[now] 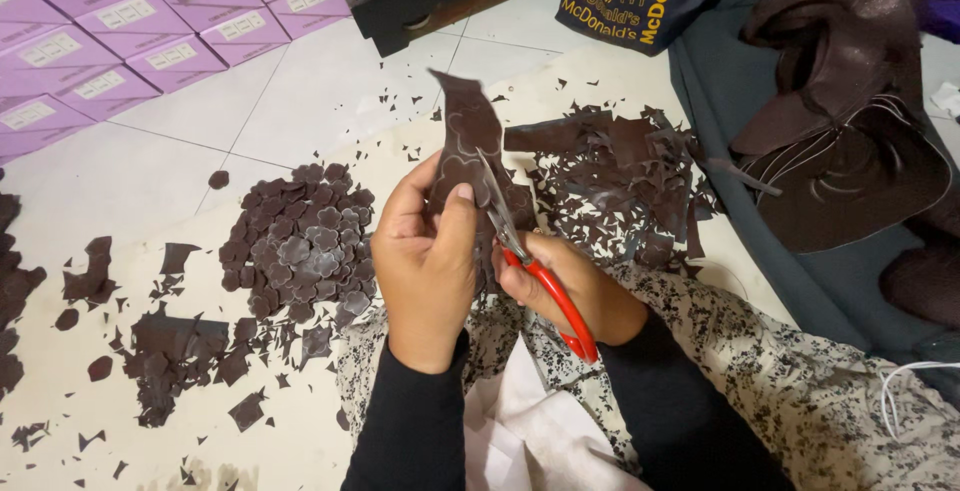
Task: The person uses red-handled scissors to cut flower-shaped pieces from a strip of dark brown material. They hold the material with their left hand and cut with their right, placing the finished pieces into a growing pile on the floor.
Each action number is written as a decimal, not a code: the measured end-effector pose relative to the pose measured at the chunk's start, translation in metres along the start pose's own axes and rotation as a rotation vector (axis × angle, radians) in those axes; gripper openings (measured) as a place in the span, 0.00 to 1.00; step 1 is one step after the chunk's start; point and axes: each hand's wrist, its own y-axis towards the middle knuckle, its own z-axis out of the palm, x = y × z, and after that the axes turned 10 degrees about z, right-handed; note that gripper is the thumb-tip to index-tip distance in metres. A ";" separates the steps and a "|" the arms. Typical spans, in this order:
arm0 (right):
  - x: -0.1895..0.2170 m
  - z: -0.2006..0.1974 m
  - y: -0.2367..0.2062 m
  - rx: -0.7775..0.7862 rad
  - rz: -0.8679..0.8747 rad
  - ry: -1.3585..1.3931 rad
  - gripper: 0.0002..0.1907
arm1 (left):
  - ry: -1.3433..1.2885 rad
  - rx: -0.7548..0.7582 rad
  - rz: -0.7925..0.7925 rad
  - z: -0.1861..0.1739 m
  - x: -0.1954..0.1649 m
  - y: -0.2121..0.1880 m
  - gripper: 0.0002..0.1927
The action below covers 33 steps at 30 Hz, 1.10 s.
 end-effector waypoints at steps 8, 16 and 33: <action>0.002 0.000 -0.001 -0.025 -0.003 -0.017 0.25 | 0.004 -0.023 0.035 0.002 -0.001 -0.001 0.19; -0.002 0.003 -0.001 -0.042 0.042 0.051 0.25 | 0.046 -0.050 0.071 0.007 0.000 -0.005 0.18; -0.013 0.009 0.001 -0.136 0.073 0.065 0.28 | 0.085 -0.073 0.094 0.006 0.012 -0.011 0.19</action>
